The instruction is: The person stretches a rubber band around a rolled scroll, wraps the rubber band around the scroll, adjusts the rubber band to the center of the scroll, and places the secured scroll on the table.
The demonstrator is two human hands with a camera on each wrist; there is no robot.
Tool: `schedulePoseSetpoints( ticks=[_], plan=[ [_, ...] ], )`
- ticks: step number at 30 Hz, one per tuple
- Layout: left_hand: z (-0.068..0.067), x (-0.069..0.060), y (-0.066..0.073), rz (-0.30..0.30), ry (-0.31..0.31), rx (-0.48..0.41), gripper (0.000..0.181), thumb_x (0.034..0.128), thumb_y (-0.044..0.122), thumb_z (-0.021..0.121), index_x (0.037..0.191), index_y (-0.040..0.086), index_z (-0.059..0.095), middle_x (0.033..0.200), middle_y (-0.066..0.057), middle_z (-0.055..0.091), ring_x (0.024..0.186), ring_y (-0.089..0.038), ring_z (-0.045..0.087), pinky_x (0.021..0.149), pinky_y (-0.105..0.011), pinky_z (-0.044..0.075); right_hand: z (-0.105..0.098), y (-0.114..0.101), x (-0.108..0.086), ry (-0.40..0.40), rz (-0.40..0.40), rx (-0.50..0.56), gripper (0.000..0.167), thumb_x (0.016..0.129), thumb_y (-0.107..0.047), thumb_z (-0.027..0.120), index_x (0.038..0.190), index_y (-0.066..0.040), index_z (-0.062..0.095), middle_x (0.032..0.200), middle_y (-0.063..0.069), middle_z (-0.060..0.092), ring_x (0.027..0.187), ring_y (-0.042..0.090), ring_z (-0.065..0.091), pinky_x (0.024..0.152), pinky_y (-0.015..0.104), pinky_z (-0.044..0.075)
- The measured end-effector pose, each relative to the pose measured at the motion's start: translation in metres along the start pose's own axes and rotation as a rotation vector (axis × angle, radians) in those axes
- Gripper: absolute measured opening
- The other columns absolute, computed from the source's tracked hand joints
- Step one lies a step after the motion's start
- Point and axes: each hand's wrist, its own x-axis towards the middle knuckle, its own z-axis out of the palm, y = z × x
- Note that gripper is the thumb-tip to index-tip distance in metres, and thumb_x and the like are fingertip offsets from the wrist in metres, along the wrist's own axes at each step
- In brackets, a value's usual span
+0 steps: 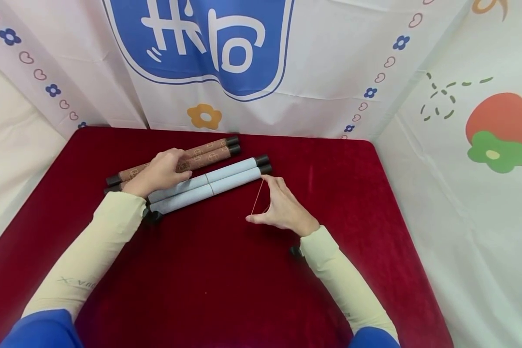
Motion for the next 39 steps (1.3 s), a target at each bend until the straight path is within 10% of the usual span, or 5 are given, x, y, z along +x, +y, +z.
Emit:
schedulePoseSetpoints(
  ticks=[21, 31, 39],
  plan=[
    [0.003, 0.045, -0.045, -0.186, -0.253, 0.193, 0.109, 0.0855, 0.048, 0.083, 0.160, -0.009, 0.029, 0.162, -0.033, 0.033, 0.150, -0.050, 0.034, 0.115, -0.068, 0.041, -0.004, -0.002, -0.002, -0.037, -0.011, -0.050, 0.120, 0.074, -0.058, 0.092, 0.163, -0.007, 0.029, 0.156, 0.017, 0.040, 0.140, 0.034, 0.050, 0.118, 0.051, 0.046],
    [0.001, 0.052, -0.047, -0.155, -0.178, 0.154, 0.077, 0.0804, 0.041, 0.091, 0.134, -0.007, 0.063, 0.114, -0.021, 0.069, 0.101, -0.031, 0.062, 0.093, -0.052, 0.055, -0.007, -0.004, -0.002, -0.040, -0.012, -0.062, 0.117, 0.074, -0.057, 0.092, 0.162, -0.009, 0.031, 0.153, 0.017, 0.043, 0.136, 0.033, 0.052, 0.117, 0.049, 0.047],
    [-0.006, 0.054, -0.043, -0.135, -0.165, 0.179, 0.081, 0.0783, 0.042, 0.092, 0.137, -0.005, 0.063, 0.119, -0.021, 0.070, 0.099, -0.033, 0.065, 0.090, -0.054, 0.056, -0.011, -0.003, -0.002, -0.029, -0.007, -0.062, 0.119, 0.072, -0.057, 0.093, 0.162, -0.010, 0.031, 0.153, 0.018, 0.044, 0.136, 0.033, 0.053, 0.116, 0.051, 0.047]
  ],
)
